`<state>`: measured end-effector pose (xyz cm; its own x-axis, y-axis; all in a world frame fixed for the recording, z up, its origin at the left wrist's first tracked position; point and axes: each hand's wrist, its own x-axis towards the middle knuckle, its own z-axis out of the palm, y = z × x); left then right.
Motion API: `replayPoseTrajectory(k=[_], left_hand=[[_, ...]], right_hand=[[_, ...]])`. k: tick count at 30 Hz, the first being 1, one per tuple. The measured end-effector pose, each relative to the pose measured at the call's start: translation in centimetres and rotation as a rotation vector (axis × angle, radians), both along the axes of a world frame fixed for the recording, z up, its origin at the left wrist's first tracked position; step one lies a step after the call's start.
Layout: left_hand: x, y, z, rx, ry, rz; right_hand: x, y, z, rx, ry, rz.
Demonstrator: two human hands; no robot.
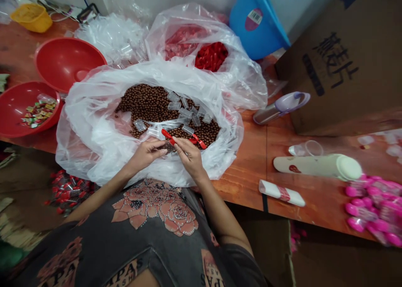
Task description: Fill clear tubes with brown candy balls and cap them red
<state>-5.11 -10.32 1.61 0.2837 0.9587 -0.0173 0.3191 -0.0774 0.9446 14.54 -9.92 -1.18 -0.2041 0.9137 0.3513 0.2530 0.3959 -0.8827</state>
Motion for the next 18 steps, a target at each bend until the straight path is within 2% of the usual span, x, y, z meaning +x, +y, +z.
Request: replayPoseTrajectory(k=[5,10,15,18], left_hand=[[-0.1,0.0,0.4,0.066,0.096,-0.045],[-0.2,-0.1,0.5,0.062,0.082,-0.029],[0.8,-0.3,0.0,-0.033,-0.087,0.069],[1.7,-0.5,-0.4,-0.225,-0.291,0.103]], right_hand=[[0.3,-0.2,-0.5,0.106,-0.040,0.003],[0.5,-0.5,-1.0,0.170,-0.124,0.004],[-0.1,-0.6,-1.3,0.236,-0.308,0.010],[-0.3,-0.6,-1.5,0.255,-0.343,-0.039]])
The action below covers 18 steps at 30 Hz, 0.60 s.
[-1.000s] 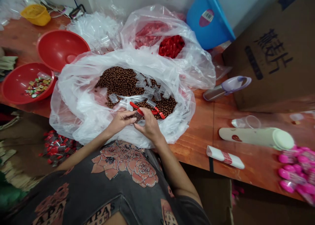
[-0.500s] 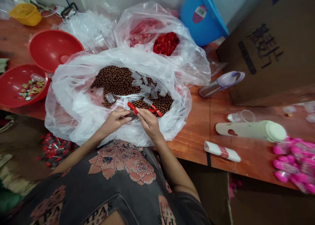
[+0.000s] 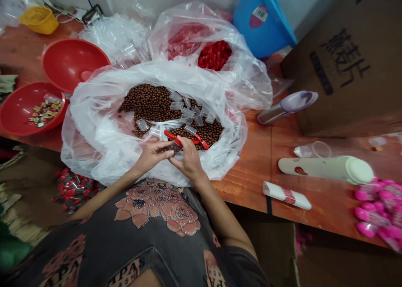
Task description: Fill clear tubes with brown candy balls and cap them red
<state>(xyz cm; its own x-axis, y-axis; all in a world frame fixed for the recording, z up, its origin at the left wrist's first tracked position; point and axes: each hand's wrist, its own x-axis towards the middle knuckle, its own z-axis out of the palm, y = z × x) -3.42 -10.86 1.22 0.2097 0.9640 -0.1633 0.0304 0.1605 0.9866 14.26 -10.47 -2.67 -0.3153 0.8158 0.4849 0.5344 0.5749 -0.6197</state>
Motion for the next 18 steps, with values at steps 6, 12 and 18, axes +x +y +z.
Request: replayPoseTrajectory(k=[6,12,18], left_hand=[[0.2,0.3,-0.5,-0.610,-0.550,-0.004],[0.6,0.3,-0.4,-0.675,-0.589,0.012],[1.4,-0.1,-0.1,-0.683,-0.551,0.082]], right_hand=[[0.3,-0.4,0.0,0.032,-0.085,0.089],[-0.2,-1.0,0.2,0.000,-0.204,0.186],[-0.6,-1.5,0.4,0.018,-0.058,0.093]])
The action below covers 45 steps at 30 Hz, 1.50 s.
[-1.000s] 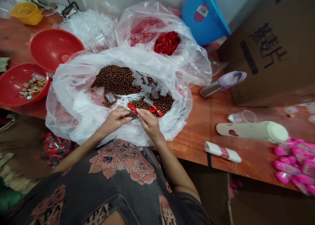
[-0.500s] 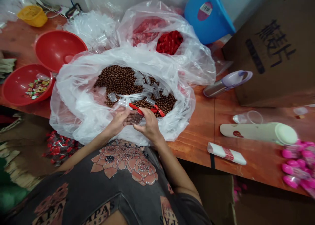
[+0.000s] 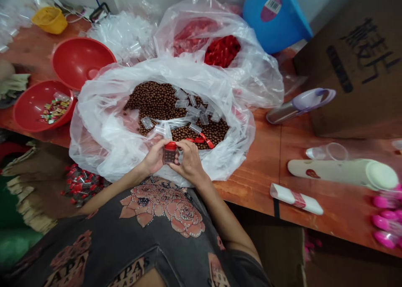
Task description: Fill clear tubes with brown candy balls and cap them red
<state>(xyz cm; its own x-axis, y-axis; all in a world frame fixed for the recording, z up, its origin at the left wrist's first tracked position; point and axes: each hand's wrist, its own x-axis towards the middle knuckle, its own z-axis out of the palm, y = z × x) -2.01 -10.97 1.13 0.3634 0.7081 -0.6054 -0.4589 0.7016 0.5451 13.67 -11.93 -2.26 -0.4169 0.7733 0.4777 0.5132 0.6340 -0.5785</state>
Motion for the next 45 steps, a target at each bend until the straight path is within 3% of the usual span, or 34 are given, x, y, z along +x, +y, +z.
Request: replayPoseTrajectory(k=[6,10,15,18,23,26,28,31,34,37,41,45], left_hand=[[0.9,-0.7,-0.4,0.140,0.027,0.057],[1.5,-1.4,-0.7,0.195,0.040,0.087],[1.3,-1.8,-1.5,0.274,0.156,0.058],[-0.6,-0.5,-1.6,0.434,0.429,-0.056],[-6.0,3.8,-1.1,0.889,1.276,-0.267],[-7.9,6.0,-1.6,1.010,1.422,-0.463],[-8.4,7.3,-2.0,1.005,1.364,-0.515],[-9.3,9.8,-2.3,0.916,1.260,-0.435],[-10.3,12.9,-2.2,0.738,1.159,-0.327],[-10.6,15.8,-2.3,0.567,1.025,-0.316],[-9.0,18.5,-2.8,0.521,0.959,-0.317],[-6.7,20.0,-3.3,0.496,0.917,-0.278]], right_hand=[[-0.1,0.3,0.9,0.024,-0.123,0.036],[-0.3,0.3,0.2,0.117,-0.121,0.031],[-0.2,-0.1,-0.7,0.069,-0.121,0.061],[0.0,-0.3,-0.6,-0.032,-0.141,0.053],[0.5,-0.5,-0.3,-0.246,-0.253,0.021],[0.7,-0.6,-0.1,-0.290,-0.338,0.080],[1.0,-0.3,-0.1,-0.279,-0.331,0.099],[2.1,0.8,-0.3,-0.236,-0.233,0.030],[3.6,2.3,-1.2,-0.187,-0.197,-0.104],[4.6,3.4,-2.5,-0.145,-0.251,-0.208],[4.7,4.0,-3.8,-0.129,-0.302,-0.239],[4.2,4.1,-3.4,-0.163,-0.347,-0.220]])
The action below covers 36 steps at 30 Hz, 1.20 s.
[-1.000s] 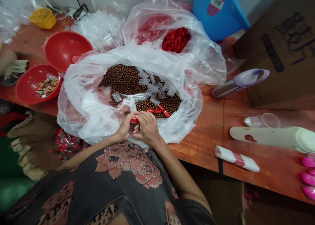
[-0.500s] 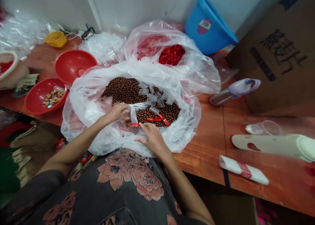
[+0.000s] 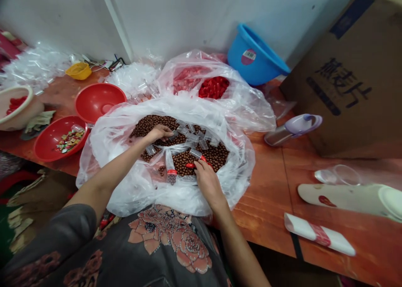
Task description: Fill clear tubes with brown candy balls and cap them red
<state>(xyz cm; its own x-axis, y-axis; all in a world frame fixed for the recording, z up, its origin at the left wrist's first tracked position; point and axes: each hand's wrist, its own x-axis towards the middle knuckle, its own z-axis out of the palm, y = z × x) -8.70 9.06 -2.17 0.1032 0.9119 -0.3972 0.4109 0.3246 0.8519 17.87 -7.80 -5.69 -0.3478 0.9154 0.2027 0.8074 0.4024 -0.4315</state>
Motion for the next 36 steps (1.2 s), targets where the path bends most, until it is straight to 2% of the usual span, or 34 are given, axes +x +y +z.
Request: replayPoseTrajectory(k=[8,15,20,25,31,33,36], left_hand=[[2.2,1.0,-1.2,0.021,-0.130,0.106],[2.4,-0.2,-1.5,0.039,-0.267,0.152],[1.1,-2.1,-0.3,0.045,-0.341,0.182],[-0.5,-4.8,1.8,0.020,-0.445,0.195],[-1.5,-8.0,4.0,-0.040,-0.739,0.225],[-1.4,-8.7,4.3,-0.041,-0.782,0.251],[-1.0,-9.6,4.4,-0.054,-0.789,0.256]], right_hand=[[-1.3,0.6,1.2,-0.081,-0.063,0.042],[-2.3,1.0,1.0,-0.099,-0.122,0.104],[-2.3,0.8,1.0,-0.103,-0.167,0.098],[-2.2,0.3,1.6,-0.112,-0.195,0.114],[-2.1,0.1,1.5,-0.103,-0.205,0.146],[-2.0,0.2,1.2,-0.078,-0.133,0.119],[-1.6,0.2,1.2,-0.002,0.131,0.022]])
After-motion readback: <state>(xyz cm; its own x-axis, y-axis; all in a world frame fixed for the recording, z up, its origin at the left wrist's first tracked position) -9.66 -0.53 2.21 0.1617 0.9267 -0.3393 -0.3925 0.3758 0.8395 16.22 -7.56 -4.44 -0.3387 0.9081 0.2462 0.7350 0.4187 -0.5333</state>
